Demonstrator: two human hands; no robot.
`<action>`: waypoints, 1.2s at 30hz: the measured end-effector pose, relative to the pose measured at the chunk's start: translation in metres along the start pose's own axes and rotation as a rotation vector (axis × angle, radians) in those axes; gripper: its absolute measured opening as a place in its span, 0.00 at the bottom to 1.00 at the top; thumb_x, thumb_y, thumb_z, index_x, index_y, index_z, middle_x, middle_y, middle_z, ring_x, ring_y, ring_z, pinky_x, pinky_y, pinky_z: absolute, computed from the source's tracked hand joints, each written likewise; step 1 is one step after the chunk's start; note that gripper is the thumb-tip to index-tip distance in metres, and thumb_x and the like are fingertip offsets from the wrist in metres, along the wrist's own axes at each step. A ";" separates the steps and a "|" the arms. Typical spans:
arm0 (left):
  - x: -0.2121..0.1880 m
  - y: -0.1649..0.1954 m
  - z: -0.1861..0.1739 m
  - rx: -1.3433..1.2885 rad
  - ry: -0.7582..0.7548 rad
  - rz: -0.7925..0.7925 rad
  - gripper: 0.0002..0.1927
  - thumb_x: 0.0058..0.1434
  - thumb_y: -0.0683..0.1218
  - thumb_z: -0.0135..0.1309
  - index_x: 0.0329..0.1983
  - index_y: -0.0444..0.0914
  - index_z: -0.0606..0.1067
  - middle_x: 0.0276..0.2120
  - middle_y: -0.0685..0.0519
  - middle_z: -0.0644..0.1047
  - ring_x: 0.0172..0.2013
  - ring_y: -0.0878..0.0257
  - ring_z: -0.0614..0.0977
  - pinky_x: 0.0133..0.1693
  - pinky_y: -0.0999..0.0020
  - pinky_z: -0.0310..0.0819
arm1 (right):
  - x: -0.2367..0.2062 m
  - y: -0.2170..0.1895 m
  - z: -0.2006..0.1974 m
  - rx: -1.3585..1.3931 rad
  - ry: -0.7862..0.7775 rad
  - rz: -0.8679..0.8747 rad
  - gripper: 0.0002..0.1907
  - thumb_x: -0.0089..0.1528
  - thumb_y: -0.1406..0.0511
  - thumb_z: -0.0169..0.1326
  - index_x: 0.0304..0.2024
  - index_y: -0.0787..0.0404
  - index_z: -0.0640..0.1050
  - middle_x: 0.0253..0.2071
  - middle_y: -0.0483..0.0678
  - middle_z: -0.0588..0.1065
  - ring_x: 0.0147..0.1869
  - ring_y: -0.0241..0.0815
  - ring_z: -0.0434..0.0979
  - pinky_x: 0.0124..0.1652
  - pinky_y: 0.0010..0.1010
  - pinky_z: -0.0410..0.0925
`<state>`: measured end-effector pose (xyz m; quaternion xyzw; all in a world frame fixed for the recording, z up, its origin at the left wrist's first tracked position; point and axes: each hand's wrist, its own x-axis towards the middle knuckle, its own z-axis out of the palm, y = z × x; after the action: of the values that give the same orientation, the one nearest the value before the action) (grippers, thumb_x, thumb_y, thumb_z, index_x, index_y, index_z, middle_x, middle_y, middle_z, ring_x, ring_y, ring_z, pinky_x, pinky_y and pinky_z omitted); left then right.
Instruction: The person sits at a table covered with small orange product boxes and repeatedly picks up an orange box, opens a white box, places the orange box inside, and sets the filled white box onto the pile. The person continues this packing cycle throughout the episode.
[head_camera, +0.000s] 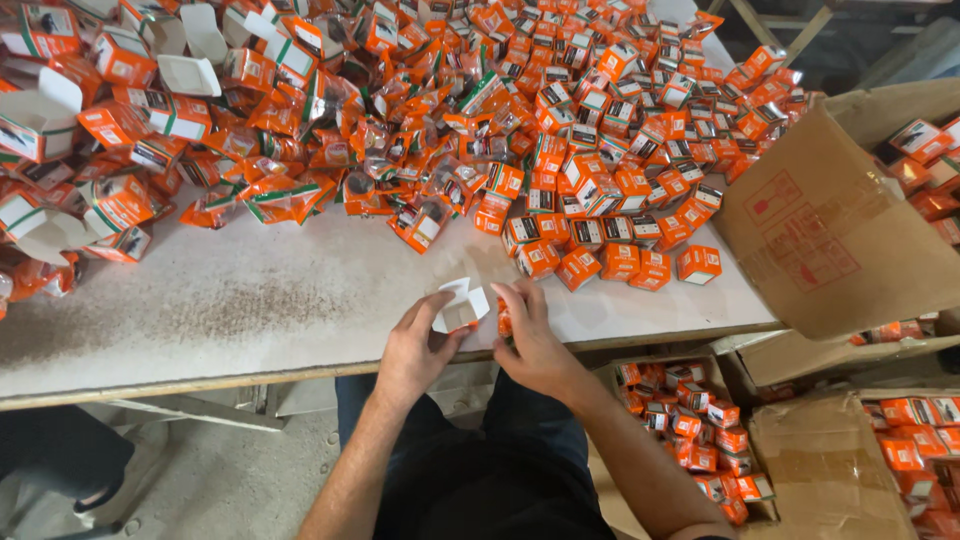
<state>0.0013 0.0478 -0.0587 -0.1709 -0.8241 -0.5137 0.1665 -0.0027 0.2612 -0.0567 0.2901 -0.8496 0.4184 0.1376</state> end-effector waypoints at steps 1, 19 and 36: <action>-0.001 0.000 0.000 -0.002 -0.011 -0.034 0.28 0.55 0.40 0.67 0.59 0.36 0.71 0.53 0.45 0.78 0.39 0.57 0.86 0.35 0.68 0.85 | -0.005 0.001 -0.002 -0.056 -0.022 -0.004 0.39 0.56 0.75 0.56 0.70 0.65 0.59 0.61 0.66 0.59 0.65 0.62 0.65 0.61 0.43 0.66; -0.006 0.000 0.000 0.103 0.035 0.138 0.29 0.55 0.39 0.66 0.61 0.36 0.71 0.57 0.47 0.76 0.46 0.54 0.84 0.42 0.64 0.82 | 0.041 -0.024 0.006 -0.108 -0.035 -0.242 0.14 0.64 0.67 0.61 0.50 0.65 0.77 0.49 0.49 0.76 0.52 0.54 0.77 0.53 0.41 0.70; -0.006 0.005 0.005 0.268 0.094 0.163 0.25 0.57 0.44 0.67 0.56 0.36 0.74 0.54 0.45 0.76 0.46 0.50 0.83 0.43 0.60 0.82 | 0.033 -0.011 0.017 -0.239 0.119 -0.213 0.12 0.63 0.66 0.62 0.50 0.59 0.80 0.51 0.49 0.75 0.57 0.55 0.69 0.57 0.45 0.65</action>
<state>0.0083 0.0532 -0.0598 -0.1893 -0.8600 -0.3914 0.2672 -0.0222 0.2300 -0.0445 0.3350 -0.8481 0.3138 0.2646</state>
